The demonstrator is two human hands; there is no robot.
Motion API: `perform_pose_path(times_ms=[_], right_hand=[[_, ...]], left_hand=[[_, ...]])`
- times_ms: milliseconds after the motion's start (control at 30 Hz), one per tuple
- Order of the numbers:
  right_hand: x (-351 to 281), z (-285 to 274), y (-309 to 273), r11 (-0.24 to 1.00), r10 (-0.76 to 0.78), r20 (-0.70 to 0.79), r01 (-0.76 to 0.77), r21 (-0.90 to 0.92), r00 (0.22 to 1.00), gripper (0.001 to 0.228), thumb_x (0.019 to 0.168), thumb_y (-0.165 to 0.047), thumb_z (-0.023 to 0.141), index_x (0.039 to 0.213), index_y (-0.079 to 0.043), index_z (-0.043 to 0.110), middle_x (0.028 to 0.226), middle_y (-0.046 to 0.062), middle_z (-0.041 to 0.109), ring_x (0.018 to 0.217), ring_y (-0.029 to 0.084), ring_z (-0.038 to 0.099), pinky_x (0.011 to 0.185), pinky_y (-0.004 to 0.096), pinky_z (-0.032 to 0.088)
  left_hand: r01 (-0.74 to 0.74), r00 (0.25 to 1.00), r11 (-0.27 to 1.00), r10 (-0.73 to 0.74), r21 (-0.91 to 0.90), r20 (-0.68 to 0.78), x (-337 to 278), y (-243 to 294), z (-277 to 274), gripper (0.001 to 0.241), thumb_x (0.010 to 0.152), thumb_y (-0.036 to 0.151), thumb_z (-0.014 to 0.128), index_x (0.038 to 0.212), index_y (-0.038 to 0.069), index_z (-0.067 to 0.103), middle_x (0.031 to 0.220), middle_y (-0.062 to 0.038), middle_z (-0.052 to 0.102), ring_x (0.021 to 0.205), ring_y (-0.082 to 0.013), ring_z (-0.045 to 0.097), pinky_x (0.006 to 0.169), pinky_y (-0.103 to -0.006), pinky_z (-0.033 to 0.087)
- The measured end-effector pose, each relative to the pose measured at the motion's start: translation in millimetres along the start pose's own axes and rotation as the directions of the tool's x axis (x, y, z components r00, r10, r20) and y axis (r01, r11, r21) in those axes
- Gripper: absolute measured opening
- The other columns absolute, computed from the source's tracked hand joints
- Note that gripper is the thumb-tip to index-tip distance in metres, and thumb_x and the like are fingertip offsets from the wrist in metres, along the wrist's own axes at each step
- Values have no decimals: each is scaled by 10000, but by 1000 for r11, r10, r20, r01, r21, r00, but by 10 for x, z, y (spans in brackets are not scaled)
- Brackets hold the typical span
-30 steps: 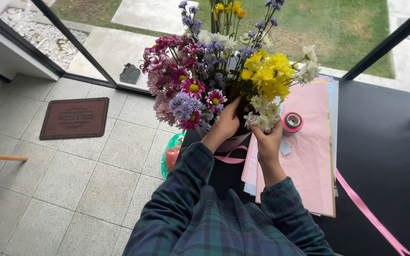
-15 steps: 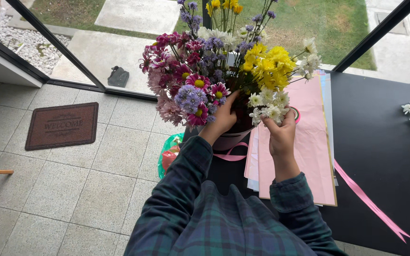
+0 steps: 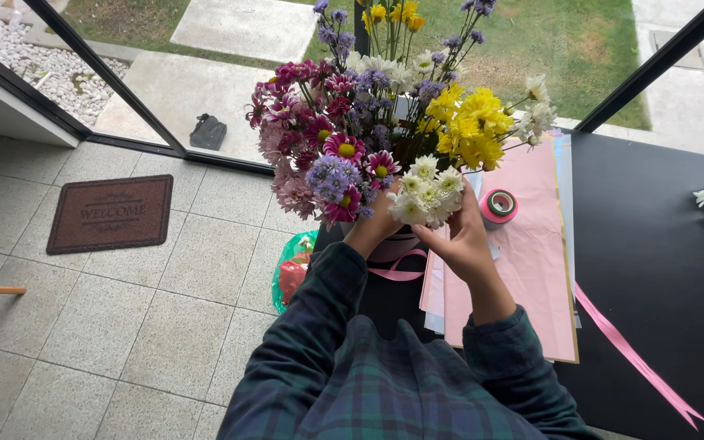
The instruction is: The person selects white and purple flower stems from a larger bouquet in a bucket by hand and places them on a table next to wrapping paper and ribbons.
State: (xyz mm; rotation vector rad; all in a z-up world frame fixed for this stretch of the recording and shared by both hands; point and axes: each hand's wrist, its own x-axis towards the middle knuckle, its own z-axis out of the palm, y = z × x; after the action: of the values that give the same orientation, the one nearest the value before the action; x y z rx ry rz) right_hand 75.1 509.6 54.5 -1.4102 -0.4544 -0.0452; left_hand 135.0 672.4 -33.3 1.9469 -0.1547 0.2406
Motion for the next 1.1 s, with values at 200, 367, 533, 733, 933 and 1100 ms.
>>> perform_pose_path(times_ms=[200,367,533,733,933,1100], right_hand=[[-15,-342,36,996,71,0,-71,-61,997,956,838,81,707,1634,-92,206,1318,89,563,1169,147,595,1008,256,479],[1,-581,317,957,180,-145,-207,-205,973,655,883,72,612,1507,-72,472,1265,122,635,1179,228,621,978,332,499],[59,-545,468,908,163,-152,-208,-363,975,534,881,16,685,1392,-132,641,1208,77,719,1177,219,661,926,338,527],[281,-444,649,757,54,-48,-73,-650,997,409,914,-93,668,1304,-210,710,1176,30,742,1114,259,678,882,371,523],[687,-792,1402,459,22,228,193,-867,973,186,962,-161,559,1028,-171,732,973,31,721,1073,309,651,916,459,448],[778,-624,824,651,25,239,166,-741,971,348,858,-59,593,1172,-106,736,1042,163,730,1033,446,673,870,508,527]], left_hand=[[-373,815,727,554,576,-172,235,-739,247,164,930,230,672,919,81,606,852,-58,591,840,-203,550,800,-301,419],[-395,493,265,869,880,-40,313,-1360,369,266,906,196,674,653,137,616,665,-39,555,628,-207,527,640,-368,433],[-360,358,85,932,929,54,292,-1100,239,370,903,172,670,545,173,576,570,-17,503,517,-200,470,531,-360,400],[-364,312,97,950,927,23,256,-888,170,249,892,156,695,653,97,731,649,-76,625,626,-258,622,600,-415,474],[-401,462,347,876,848,-140,131,-687,150,261,910,198,685,669,100,702,614,-22,566,571,-198,544,574,-361,446],[-384,646,624,708,681,-285,-9,-592,77,284,933,249,674,688,104,667,571,44,497,504,-126,451,543,-297,413]])
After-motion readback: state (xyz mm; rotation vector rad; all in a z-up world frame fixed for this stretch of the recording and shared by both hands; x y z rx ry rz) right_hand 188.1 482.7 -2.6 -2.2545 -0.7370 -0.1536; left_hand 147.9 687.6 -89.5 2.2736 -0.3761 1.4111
